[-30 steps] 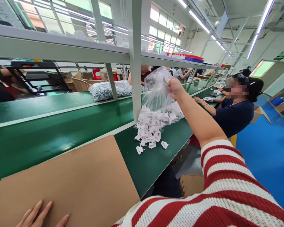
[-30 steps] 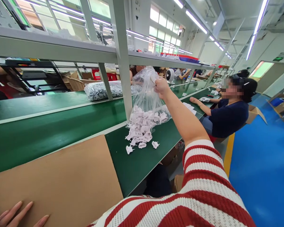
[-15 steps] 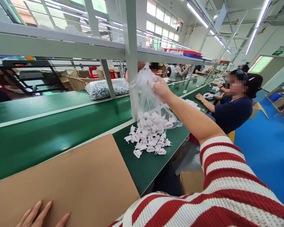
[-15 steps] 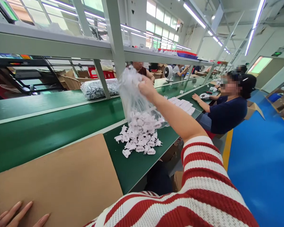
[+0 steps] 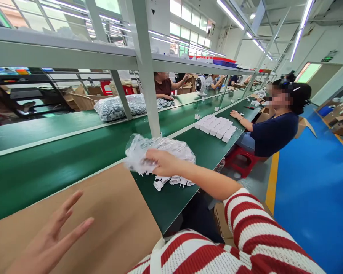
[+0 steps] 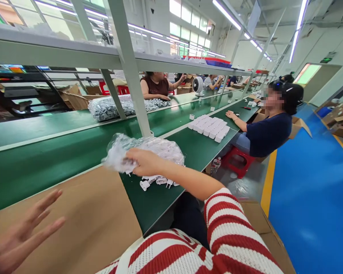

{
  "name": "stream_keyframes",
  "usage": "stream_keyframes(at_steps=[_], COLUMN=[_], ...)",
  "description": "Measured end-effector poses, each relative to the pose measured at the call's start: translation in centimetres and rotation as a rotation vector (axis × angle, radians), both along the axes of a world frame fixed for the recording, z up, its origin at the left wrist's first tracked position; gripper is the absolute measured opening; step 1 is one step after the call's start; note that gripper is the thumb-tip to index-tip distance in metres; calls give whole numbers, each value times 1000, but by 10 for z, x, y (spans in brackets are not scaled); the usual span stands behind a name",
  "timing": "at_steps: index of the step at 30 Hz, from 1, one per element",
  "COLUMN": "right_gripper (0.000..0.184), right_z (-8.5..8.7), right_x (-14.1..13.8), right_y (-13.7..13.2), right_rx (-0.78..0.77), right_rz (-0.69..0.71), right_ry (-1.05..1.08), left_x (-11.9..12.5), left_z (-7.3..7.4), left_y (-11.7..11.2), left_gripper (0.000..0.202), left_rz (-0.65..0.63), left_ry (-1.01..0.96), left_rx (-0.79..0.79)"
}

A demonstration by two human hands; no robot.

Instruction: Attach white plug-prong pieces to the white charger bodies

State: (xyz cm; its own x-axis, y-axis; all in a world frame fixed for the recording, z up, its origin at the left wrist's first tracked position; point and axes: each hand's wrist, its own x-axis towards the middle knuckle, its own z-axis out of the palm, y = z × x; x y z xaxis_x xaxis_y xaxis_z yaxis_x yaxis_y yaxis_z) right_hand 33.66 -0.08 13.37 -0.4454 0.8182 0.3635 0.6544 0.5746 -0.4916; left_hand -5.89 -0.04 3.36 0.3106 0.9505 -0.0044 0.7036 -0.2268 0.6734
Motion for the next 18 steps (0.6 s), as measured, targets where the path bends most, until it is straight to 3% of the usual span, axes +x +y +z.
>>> stream_keyframes(at_steps=[3,5,10,13,16,18], right_gripper=[28,23,20,50,80,85], right_z=[-25,-34,-35,-41,-61,-78], right_x=[-23,-30,-13,12,44,63], right_y=[-25,-41,-88,-119,-141,-145], right_rx=[7,23,42,65,81,-29], right_rz=[42,31,-25,-134,-556,-867], right_ry=[-236,-325,-272,-25,176,181], left_x=[91,144,238,270,291,301], left_z=[59,75,71,67,70,75], left_y=[23,43,91,110,123,129], left_gripper=[95,94,112,118,103,75], left_rz=[-109,-191,-286,-302,-312,-304], left_ry=[-169,-209,-7,99,193,216], left_rx=[-46,-9,-96,-98,-17,23])
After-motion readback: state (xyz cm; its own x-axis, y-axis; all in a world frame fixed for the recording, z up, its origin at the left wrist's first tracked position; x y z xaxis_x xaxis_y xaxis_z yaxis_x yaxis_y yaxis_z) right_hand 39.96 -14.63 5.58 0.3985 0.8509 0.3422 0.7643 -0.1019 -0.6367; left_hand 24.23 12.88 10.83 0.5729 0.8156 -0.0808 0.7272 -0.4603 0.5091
